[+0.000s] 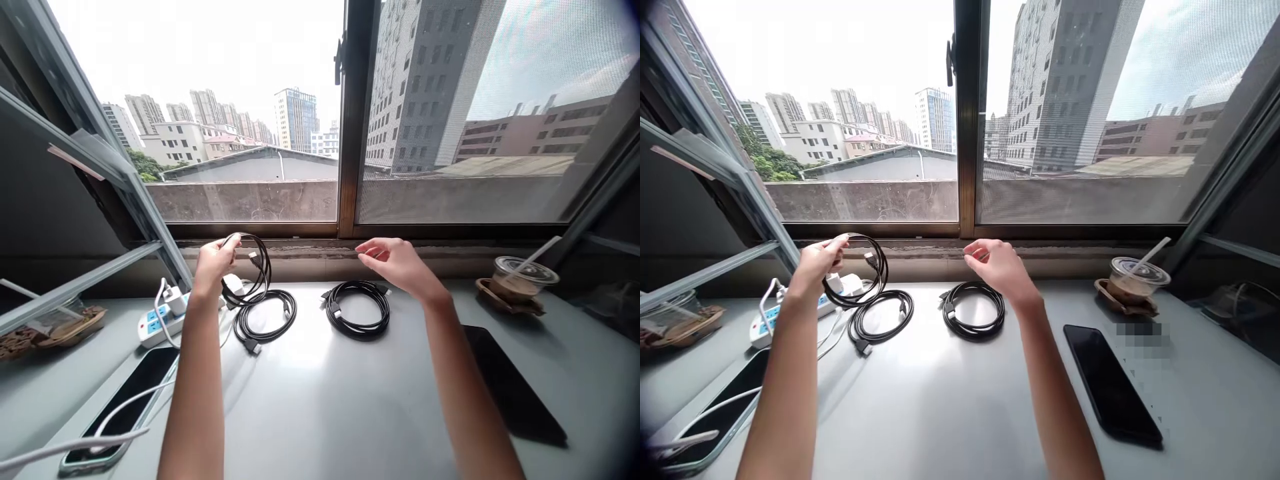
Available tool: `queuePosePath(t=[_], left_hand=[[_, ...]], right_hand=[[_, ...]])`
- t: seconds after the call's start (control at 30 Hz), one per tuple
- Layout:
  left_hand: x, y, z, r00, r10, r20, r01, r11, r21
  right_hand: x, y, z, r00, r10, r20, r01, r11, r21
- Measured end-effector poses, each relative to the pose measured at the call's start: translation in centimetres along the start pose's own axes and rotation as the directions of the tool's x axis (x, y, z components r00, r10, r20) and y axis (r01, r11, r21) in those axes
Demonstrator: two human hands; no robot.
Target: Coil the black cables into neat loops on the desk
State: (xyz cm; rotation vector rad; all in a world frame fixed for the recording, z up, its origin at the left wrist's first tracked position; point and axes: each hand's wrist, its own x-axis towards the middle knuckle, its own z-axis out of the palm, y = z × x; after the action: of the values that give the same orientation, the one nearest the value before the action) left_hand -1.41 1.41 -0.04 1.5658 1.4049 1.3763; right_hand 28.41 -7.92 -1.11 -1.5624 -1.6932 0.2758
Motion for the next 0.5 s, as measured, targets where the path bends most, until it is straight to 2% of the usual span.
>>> queuePosePath(t=[0.07, 0.13, 0.17, 0.3, 0.5], left_hand=[[-1.0, 2.0, 0.4, 1.000, -0.009, 0.017, 0.013, 0.962, -0.274], [-2.2, 3.8, 1.1, 0.997, 0.028, 0.077, 0.005, 0.920, -0.392], [-2.9, 4.5, 1.7, 0.994, 0.054, 0.099, -0.008, 0.909, -0.416], [-5.3, 5.8, 4.2, 0.971, 0.125, 0.204, -0.040, 0.925, -0.379], [-7.6, 6.2, 6.8, 0.905, 0.071, 0.419, 0.077, 0.942, -0.327]], right_hand=[[-0.2, -0.8, 0.6, 0.974, -0.111, 0.199, 0.100, 0.993, 0.069], [-0.5, -1.8, 1.2, 0.910, -0.213, 0.356, 0.171, 0.974, 0.145], [-0.7, -2.4, 1.5, 0.885, -0.252, 0.391, 0.196, 0.964, 0.178], [-1.7, -4.5, 2.4, 0.862, -0.366, 0.351, 0.288, 0.923, 0.255], [-2.5, -5.9, 2.7, 0.859, -0.464, 0.215, 0.388, 0.865, 0.317]])
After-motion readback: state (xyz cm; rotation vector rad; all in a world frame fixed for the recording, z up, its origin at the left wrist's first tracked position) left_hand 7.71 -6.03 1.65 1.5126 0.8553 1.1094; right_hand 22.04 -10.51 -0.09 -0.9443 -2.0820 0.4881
